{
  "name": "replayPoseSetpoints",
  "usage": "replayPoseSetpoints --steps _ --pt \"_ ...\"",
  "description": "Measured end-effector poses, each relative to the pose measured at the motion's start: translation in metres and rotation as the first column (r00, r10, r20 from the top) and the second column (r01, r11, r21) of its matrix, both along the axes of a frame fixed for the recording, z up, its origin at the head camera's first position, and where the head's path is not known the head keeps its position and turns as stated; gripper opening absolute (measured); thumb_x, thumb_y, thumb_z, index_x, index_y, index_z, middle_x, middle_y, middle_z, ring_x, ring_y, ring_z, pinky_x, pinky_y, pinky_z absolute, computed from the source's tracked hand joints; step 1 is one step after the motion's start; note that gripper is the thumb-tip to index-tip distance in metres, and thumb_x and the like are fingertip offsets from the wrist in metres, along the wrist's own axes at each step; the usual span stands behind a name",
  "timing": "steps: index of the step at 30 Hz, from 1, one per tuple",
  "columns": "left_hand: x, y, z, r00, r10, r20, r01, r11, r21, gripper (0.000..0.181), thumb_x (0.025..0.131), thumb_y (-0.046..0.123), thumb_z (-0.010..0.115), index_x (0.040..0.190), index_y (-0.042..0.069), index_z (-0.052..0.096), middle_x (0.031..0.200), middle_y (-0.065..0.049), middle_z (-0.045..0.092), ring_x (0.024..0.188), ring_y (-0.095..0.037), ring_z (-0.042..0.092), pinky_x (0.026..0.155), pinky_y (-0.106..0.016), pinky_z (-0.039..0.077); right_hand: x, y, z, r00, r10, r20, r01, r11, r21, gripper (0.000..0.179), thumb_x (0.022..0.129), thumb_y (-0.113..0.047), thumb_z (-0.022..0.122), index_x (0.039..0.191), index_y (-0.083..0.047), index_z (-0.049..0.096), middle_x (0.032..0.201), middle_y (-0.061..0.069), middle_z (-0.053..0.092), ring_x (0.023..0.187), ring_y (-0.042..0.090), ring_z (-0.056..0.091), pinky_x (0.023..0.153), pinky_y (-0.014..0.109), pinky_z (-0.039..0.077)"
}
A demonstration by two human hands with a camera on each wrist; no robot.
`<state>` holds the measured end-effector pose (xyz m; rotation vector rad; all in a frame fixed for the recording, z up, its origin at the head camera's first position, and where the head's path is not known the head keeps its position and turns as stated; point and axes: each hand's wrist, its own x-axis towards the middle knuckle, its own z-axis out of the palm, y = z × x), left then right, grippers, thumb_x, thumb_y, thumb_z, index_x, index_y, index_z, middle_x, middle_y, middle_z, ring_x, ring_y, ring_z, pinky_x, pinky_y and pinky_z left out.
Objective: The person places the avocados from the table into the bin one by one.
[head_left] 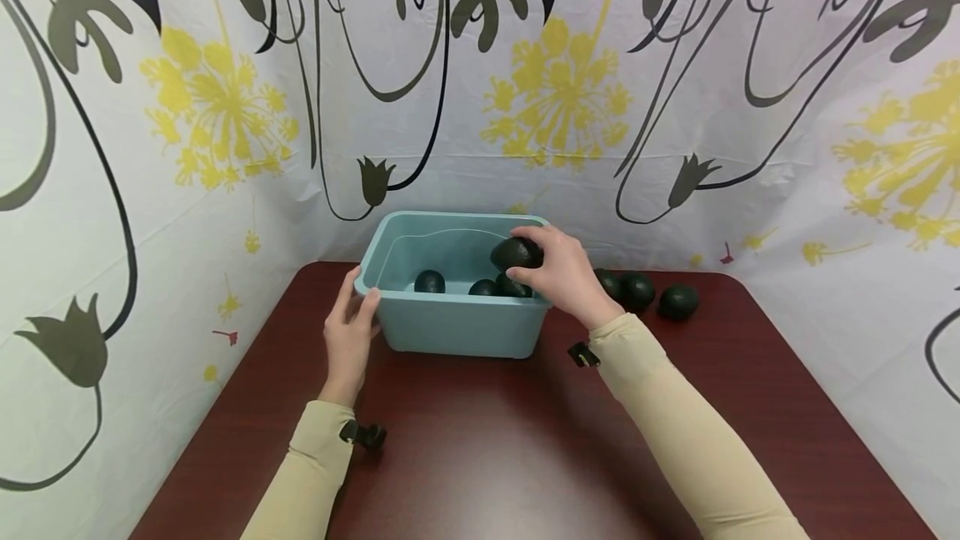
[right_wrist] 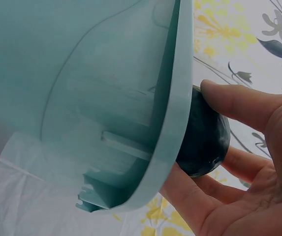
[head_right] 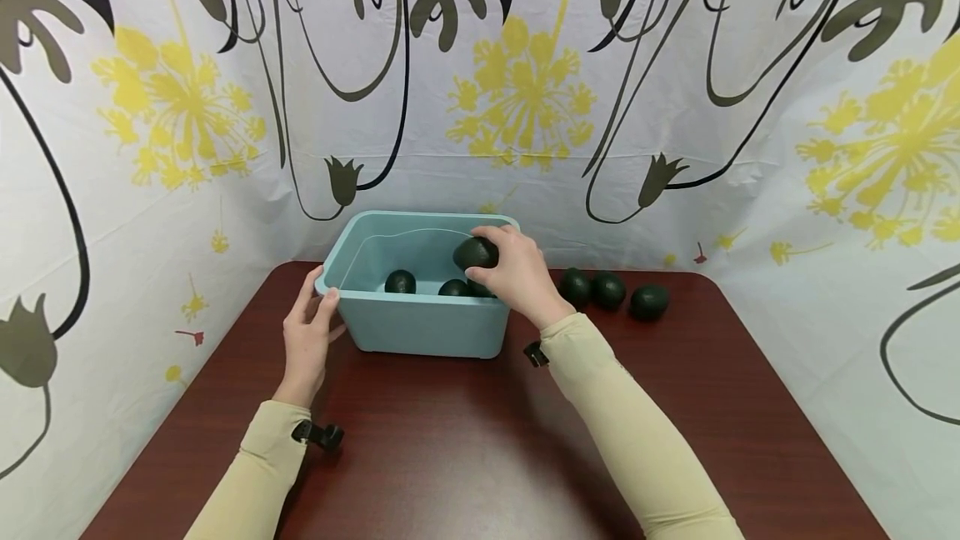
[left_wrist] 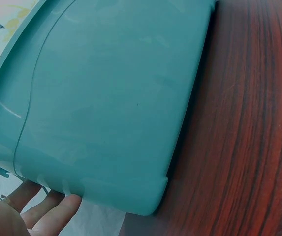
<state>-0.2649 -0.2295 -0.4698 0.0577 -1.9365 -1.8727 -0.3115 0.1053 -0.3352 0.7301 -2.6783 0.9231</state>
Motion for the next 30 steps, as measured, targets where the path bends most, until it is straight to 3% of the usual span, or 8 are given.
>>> replayPoseSetpoints --steps 10,15,18,30 --pt "0.006 0.002 0.008 1.0 -0.007 0.004 0.007 1.0 0.004 0.06 0.093 0.05 0.068 0.149 0.045 0.046 0.144 0.0 0.051 0.125 -0.025 0.053 0.095 -0.062 0.046 0.002 0.001 -0.001 1.0 0.003 -0.014 -0.002 1.0 0.004 0.061 0.089 -0.034 0.08 0.143 -0.023 0.056 0.139 0.007 0.055 0.126 0.034 0.052 0.099 0.056 0.045" --pt "0.018 0.008 0.024 1.0 -0.022 0.01 0.022 1.0 0.007 0.061 0.097 0.042 0.067 0.153 0.035 0.044 0.146 -0.01 0.049 0.127 -0.029 0.052 0.096 -0.061 0.047 0.003 0.001 -0.001 1.0 -0.002 -0.009 0.002 1.0 0.01 0.061 0.089 -0.033 0.079 0.144 -0.023 0.056 0.138 0.007 0.056 0.124 0.034 0.053 0.099 0.056 0.045" --pt "0.021 0.009 0.027 1.0 -0.025 0.015 0.025 1.0 0.003 0.061 0.097 0.041 0.067 0.153 0.033 0.043 0.147 -0.012 0.049 0.127 -0.028 0.052 0.096 -0.059 0.047 0.003 0.001 -0.001 1.0 -0.004 -0.006 0.004 1.0 0.014 0.061 0.089 -0.033 0.08 0.143 -0.023 0.056 0.136 0.007 0.056 0.121 0.034 0.054 0.098 0.056 0.046" --pt "0.002 0.001 0.002 1.0 -0.006 0.006 0.006 1.0 0.004 0.059 0.093 0.052 0.068 0.148 0.048 0.046 0.144 0.002 0.051 0.125 -0.023 0.053 0.095 -0.062 0.046 0.005 0.001 -0.001 1.0 0.002 0.013 -0.003 1.0 0.025 0.058 0.09 -0.036 0.077 0.143 -0.023 0.056 0.141 0.006 0.055 0.137 0.035 0.043 0.103 0.057 0.042"
